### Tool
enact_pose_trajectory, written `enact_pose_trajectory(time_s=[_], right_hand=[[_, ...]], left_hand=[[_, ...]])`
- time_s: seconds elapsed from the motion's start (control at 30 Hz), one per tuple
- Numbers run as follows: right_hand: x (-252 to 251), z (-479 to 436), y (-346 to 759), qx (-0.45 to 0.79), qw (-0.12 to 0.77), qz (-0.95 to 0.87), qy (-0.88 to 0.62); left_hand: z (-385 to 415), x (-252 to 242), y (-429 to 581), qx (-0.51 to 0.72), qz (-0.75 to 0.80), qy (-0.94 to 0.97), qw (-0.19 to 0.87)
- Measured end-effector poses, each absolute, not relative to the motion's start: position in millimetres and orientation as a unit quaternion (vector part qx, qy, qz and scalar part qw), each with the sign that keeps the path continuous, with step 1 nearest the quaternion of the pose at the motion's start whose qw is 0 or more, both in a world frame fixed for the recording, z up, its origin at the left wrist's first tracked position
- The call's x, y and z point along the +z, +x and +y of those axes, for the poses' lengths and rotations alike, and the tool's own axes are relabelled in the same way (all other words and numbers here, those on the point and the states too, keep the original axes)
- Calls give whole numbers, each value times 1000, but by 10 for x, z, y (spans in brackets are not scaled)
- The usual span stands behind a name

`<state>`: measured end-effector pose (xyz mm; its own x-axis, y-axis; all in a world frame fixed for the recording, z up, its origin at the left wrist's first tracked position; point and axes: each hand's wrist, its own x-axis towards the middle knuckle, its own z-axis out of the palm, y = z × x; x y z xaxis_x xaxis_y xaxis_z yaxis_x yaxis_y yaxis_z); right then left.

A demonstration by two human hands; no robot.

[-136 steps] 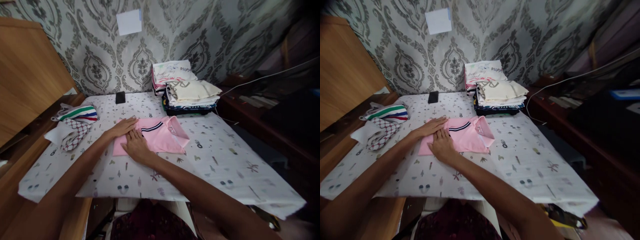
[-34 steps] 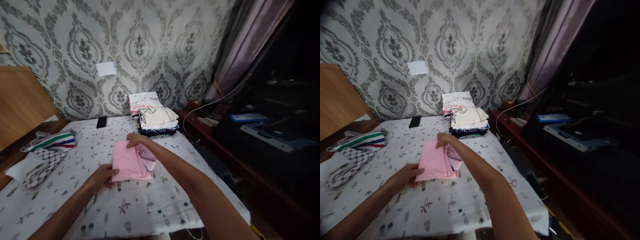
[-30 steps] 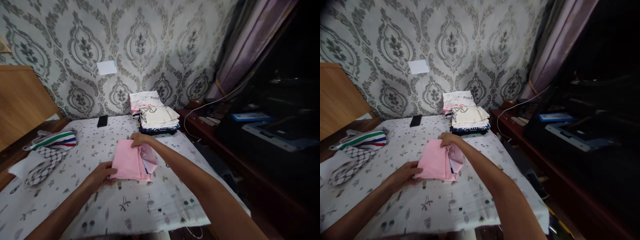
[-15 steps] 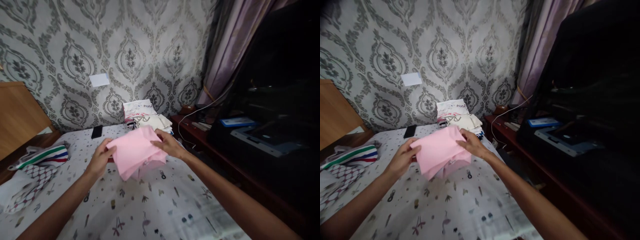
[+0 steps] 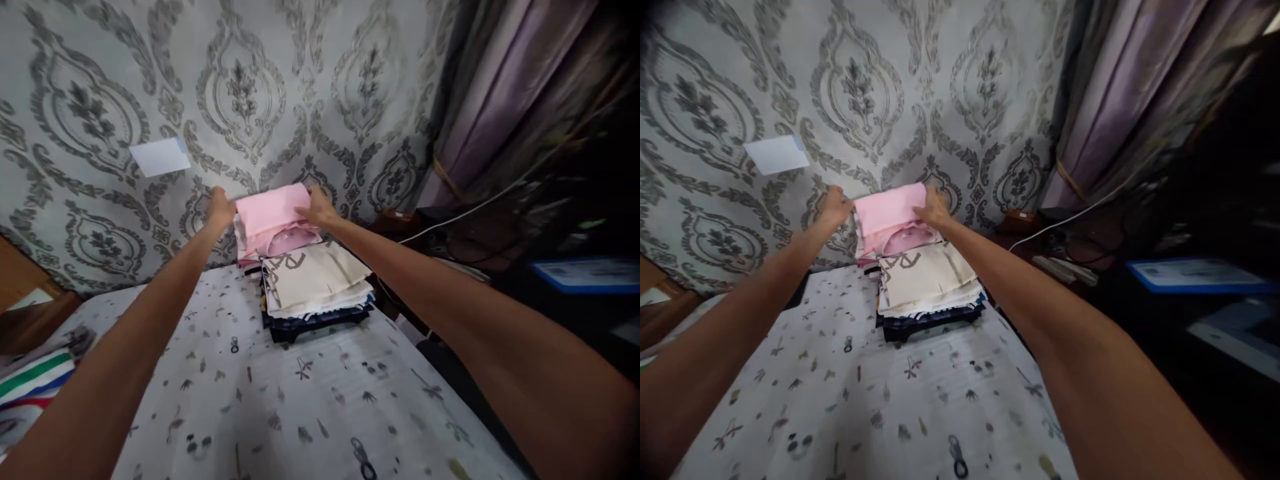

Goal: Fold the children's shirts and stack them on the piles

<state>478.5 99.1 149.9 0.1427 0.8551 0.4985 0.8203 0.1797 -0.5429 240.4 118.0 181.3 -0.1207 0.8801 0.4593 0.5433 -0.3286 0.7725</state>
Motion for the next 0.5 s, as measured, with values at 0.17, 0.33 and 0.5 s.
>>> enact_pose_trajectory(time_s=[0.17, 0.33, 0.5], right_hand=[[1001, 1446, 4468, -64, 281, -754, -590], [706, 1660, 4312, -48, 215, -768, -602], [688, 1700, 4359, -43, 192, -777, -598]], left_hand=[[1412, 1134, 2673, 329, 500, 801, -5], [1519, 862, 2805, 177, 568, 803, 40], [1250, 908, 2727, 166, 579, 796, 62]])
